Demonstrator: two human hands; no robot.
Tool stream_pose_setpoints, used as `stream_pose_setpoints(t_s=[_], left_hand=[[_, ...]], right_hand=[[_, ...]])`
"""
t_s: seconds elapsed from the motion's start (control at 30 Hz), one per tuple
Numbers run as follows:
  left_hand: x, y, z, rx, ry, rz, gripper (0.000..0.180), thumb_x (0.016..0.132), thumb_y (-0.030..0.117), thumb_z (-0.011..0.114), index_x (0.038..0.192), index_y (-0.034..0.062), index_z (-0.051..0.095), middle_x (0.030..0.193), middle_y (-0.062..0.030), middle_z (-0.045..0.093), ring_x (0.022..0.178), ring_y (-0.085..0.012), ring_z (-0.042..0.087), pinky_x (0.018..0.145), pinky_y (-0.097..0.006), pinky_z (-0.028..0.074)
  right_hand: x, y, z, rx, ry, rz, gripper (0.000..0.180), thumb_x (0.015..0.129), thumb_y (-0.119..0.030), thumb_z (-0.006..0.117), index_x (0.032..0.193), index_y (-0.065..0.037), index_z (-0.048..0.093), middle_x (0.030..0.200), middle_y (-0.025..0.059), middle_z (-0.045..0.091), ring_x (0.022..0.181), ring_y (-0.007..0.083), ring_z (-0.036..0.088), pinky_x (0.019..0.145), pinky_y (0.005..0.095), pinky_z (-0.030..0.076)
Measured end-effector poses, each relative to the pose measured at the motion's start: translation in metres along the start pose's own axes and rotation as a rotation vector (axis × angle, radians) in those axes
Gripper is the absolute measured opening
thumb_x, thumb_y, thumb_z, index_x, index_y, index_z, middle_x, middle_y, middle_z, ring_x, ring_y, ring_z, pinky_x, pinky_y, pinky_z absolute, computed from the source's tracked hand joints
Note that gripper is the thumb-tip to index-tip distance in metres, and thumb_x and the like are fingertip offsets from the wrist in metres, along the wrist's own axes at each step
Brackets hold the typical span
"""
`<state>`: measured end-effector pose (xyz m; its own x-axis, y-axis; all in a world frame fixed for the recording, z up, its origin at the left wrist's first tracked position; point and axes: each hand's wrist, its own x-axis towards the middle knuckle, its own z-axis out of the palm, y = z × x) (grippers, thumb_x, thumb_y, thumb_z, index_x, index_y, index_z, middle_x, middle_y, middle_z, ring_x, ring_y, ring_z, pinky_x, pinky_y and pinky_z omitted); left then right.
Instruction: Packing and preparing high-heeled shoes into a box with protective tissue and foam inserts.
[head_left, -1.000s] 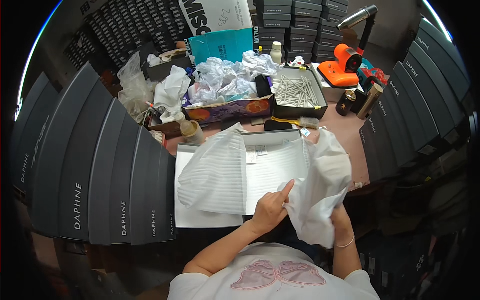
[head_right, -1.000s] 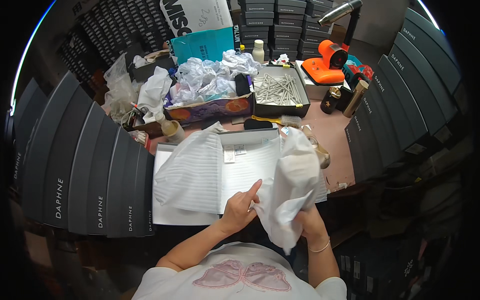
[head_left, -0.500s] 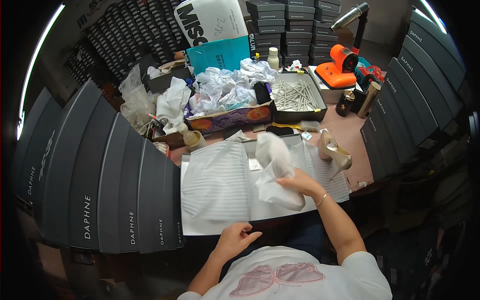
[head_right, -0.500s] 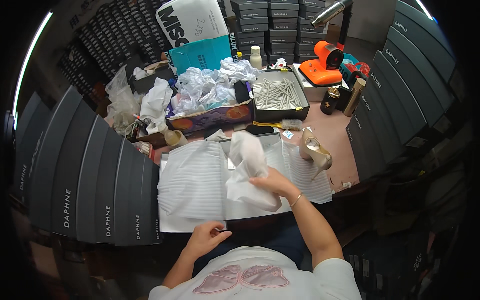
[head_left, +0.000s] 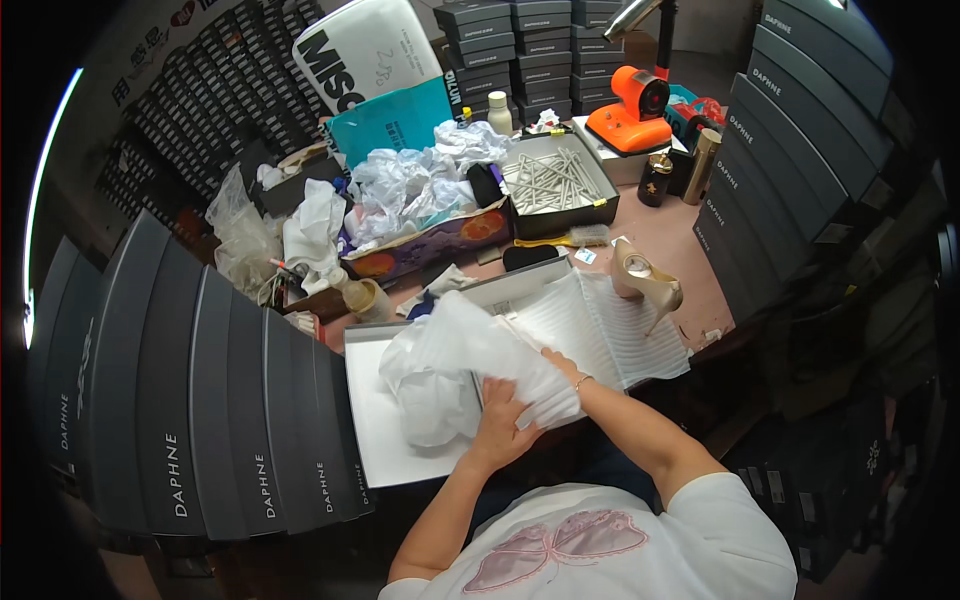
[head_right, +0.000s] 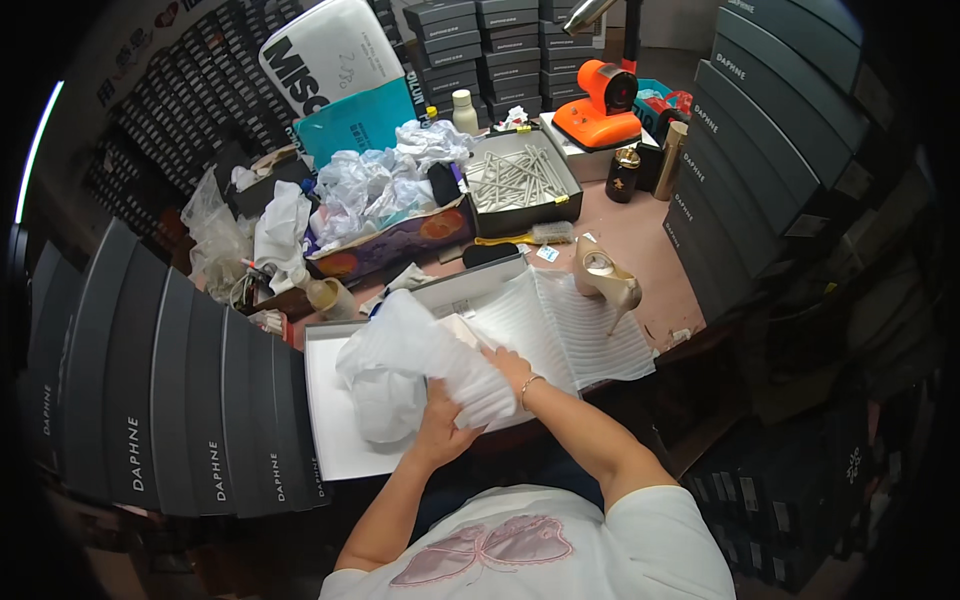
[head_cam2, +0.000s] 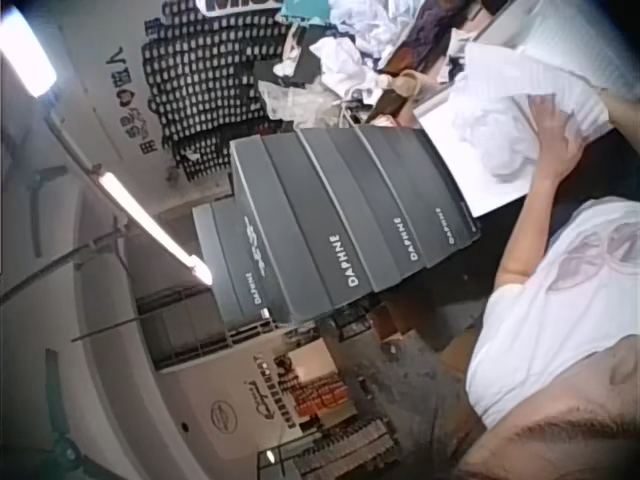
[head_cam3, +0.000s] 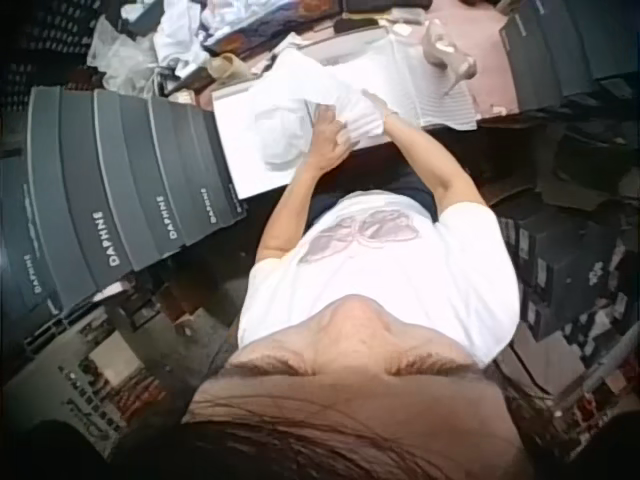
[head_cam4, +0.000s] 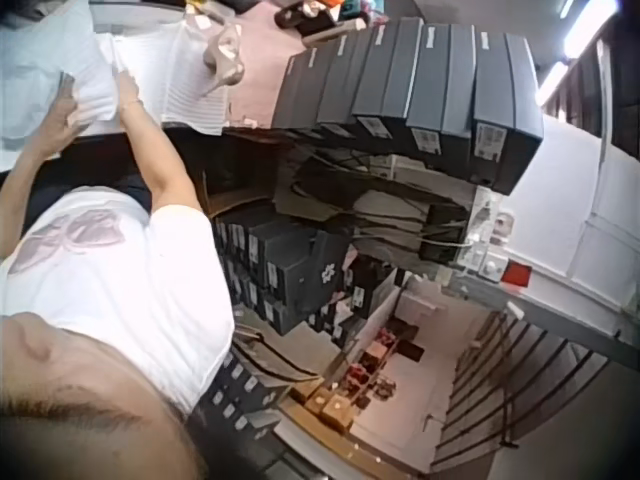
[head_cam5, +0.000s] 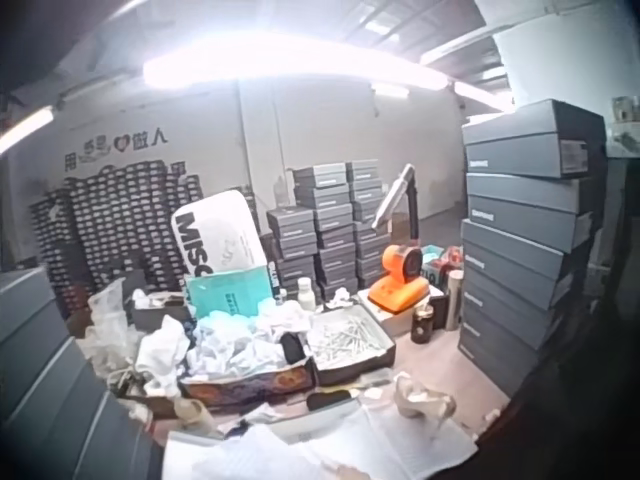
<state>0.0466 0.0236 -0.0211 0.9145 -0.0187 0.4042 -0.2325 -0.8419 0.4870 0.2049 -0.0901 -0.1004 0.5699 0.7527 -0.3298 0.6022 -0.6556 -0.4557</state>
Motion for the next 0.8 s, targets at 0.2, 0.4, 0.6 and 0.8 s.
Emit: stream_pose_setpoints(t_s=[0.2, 0.4, 0.6, 0.8], left_hand=[[0.076, -0.040, 0.038, -0.270, 0.291, -0.267, 0.031, 0.083, 0.024, 0.068, 0.105, 0.0025, 0.063, 0.118, -0.0167, 0.057, 0.111, -0.0348, 0.052, 0.100, -0.042, 0.039], [0.094, -0.053, 0.120, 0.364, -0.552, -0.212, 0.040, 0.085, 0.036, 0.066, 0.112, 0.0064, 0.063, 0.115, -0.0165, 0.062, 0.109, -0.0338, 0.057, 0.102, -0.057, 0.033], [0.091, -0.096, 0.118, -0.435, -0.010, -0.389, 0.049, 0.084, 0.022, 0.067, 0.129, 0.0065, 0.053, 0.117, -0.0177, 0.062, 0.109, -0.0323, 0.060, 0.109, -0.050, 0.028], [0.039, -0.064, -0.063, 0.632, 0.090, -0.425, 0.088, 0.075, 0.034, 0.078, 0.143, 0.0007, 0.035, 0.139, -0.0262, 0.042, 0.126, -0.0407, 0.043, 0.100, -0.037, 0.042]], right_hand=[[-0.051, 0.040, 0.009, 0.172, 0.382, -0.244, 0.040, 0.094, -0.024, 0.052, 0.128, -0.003, 0.050, 0.126, 0.0156, 0.056, 0.115, 0.0285, 0.054, 0.096, 0.0372, 0.045], [-0.138, -0.038, -0.097, 0.111, 0.077, -0.279, 0.044, 0.087, -0.027, 0.065, 0.121, -0.001, 0.053, 0.112, 0.0196, 0.061, 0.102, 0.0380, 0.058, 0.087, 0.0423, 0.049], [-0.059, 0.027, -0.008, -0.037, -0.029, -0.039, 0.051, 0.087, -0.035, 0.064, 0.115, 0.004, 0.053, 0.098, 0.0208, 0.065, 0.086, 0.0408, 0.063, 0.078, 0.0469, 0.050], [-0.072, 0.008, -0.024, 0.019, 0.227, -0.195, 0.054, 0.085, -0.034, 0.067, 0.119, 0.006, 0.053, 0.111, 0.0234, 0.062, 0.100, 0.0374, 0.061, 0.083, 0.0449, 0.050]])
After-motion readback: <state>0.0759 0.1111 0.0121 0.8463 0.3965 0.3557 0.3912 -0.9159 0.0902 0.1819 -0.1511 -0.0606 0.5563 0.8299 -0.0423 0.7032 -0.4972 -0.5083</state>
